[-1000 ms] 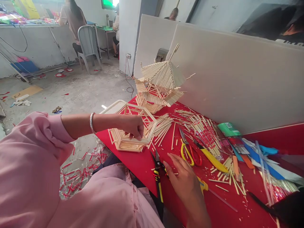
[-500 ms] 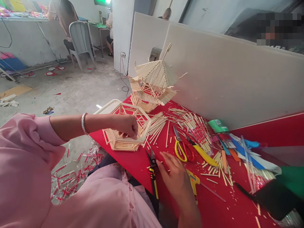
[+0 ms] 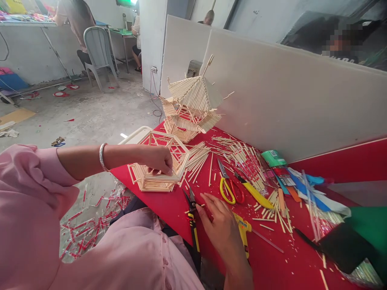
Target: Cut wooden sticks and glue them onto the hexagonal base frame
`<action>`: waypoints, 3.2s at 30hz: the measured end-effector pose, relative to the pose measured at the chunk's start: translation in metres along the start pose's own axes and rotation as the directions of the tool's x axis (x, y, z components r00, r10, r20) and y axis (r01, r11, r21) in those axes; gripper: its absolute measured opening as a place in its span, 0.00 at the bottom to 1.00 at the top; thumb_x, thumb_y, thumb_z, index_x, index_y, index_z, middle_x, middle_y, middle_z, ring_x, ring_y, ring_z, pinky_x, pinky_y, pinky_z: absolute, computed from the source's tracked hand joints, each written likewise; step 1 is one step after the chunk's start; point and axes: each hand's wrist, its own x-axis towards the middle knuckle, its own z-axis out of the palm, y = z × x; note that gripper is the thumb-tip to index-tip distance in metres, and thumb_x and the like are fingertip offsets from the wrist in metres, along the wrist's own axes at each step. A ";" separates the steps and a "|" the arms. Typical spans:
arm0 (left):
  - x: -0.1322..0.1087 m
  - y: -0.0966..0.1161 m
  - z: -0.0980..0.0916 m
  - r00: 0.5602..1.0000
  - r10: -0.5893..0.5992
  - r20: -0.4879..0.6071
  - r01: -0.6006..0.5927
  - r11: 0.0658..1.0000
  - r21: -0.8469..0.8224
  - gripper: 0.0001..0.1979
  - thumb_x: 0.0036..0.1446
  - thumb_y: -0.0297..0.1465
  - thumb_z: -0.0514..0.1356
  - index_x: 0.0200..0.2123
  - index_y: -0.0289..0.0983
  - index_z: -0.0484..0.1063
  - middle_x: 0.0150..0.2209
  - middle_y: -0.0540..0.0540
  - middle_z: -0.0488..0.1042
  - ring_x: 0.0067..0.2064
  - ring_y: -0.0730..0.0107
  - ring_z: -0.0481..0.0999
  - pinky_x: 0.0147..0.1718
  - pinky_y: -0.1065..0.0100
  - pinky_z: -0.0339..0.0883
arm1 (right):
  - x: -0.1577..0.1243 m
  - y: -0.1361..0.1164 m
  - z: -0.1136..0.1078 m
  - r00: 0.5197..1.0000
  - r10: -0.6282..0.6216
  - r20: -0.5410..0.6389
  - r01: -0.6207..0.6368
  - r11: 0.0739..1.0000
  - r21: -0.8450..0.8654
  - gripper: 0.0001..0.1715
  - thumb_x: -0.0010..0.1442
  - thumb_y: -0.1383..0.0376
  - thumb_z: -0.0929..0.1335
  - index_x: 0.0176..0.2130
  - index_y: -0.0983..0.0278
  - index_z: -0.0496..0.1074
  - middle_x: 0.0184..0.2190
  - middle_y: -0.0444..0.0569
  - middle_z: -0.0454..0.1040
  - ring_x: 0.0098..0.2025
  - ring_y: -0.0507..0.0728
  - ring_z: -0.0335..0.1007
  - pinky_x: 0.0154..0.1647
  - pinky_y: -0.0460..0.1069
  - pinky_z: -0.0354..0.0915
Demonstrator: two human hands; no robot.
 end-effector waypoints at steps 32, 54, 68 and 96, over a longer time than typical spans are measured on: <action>-0.001 -0.003 -0.008 0.994 0.080 0.080 -0.083 0.996 0.027 0.05 0.46 0.28 0.60 0.27 0.35 0.75 0.17 0.53 0.68 0.21 0.76 0.68 0.21 0.74 0.63 | -0.065 0.070 -0.022 0.502 0.855 0.131 -0.865 0.499 0.059 0.21 0.51 0.52 0.64 0.41 0.61 0.70 0.27 0.50 0.79 0.36 0.66 0.76 0.34 0.53 0.65; -0.002 -0.014 -0.007 0.975 0.216 -0.045 -0.218 0.975 -0.049 0.05 0.45 0.24 0.61 0.27 0.33 0.79 0.18 0.54 0.67 0.21 0.79 0.63 0.20 0.74 0.54 | 0.042 -0.095 -0.026 0.890 -0.044 -0.453 0.022 0.998 -0.054 0.22 0.58 0.48 0.69 0.25 0.59 0.61 0.16 0.39 0.61 0.18 0.51 0.59 0.20 0.48 0.56; -0.002 -0.030 -0.023 0.970 0.231 -0.070 -0.241 0.906 -0.348 0.04 0.49 0.31 0.65 0.26 0.35 0.77 0.19 0.53 0.67 0.20 0.81 0.59 0.19 0.72 0.48 | 0.056 -0.098 -0.009 0.920 -0.160 -0.358 0.066 0.963 -0.260 0.12 0.62 0.58 0.64 0.37 0.65 0.69 0.26 0.48 0.73 0.26 0.56 0.71 0.25 0.49 0.63; 0.000 -0.026 -0.020 0.985 0.173 0.026 -0.161 0.957 -0.242 0.06 0.45 0.32 0.66 0.29 0.37 0.80 0.17 0.54 0.65 0.19 0.81 0.57 0.19 0.73 0.48 | 0.049 -0.088 -0.008 0.930 -0.114 -0.349 0.045 0.979 -0.200 0.09 0.60 0.59 0.64 0.32 0.61 0.66 0.23 0.45 0.70 0.24 0.55 0.68 0.23 0.48 0.61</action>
